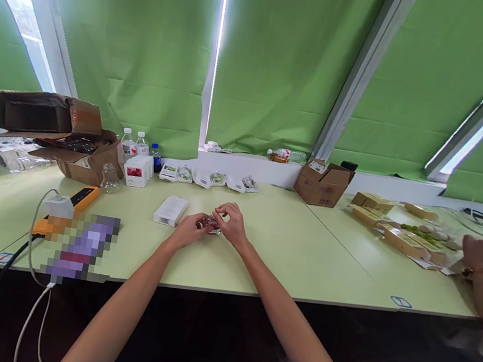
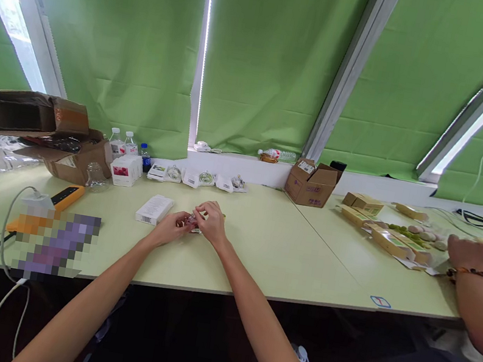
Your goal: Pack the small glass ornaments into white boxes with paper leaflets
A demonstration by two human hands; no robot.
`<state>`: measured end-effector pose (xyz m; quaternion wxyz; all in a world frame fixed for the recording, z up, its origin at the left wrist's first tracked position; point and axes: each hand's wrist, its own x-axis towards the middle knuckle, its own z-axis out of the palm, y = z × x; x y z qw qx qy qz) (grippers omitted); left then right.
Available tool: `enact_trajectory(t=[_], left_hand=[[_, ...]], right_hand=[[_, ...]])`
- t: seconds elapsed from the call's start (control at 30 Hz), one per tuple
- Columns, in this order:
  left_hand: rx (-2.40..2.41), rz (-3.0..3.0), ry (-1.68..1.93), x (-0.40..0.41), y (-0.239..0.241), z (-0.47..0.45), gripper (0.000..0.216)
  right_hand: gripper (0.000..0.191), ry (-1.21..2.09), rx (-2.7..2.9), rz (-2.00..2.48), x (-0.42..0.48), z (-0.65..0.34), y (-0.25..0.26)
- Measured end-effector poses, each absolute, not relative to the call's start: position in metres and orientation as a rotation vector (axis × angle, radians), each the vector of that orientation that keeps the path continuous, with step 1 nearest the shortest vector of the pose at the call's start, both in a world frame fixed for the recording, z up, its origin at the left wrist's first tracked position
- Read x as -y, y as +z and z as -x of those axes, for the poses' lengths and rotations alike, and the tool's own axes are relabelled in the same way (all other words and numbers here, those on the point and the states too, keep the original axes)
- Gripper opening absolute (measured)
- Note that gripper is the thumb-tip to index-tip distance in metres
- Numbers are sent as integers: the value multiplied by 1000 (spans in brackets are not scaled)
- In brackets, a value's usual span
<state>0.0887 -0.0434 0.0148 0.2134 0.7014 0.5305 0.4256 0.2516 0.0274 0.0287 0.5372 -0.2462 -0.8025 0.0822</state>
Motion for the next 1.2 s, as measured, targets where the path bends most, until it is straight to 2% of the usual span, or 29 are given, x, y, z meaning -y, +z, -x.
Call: enact_trajectory(t=[0.4, 1.2], left_hand=[[-1549, -1927, 1148, 51, 25, -93, 38], [-1499, -1947, 1164, 45, 17, -90, 39]], right_hand=[[12, 223, 1907, 534, -23, -253, 28], [11, 240, 1891, 494, -22, -252, 26]])
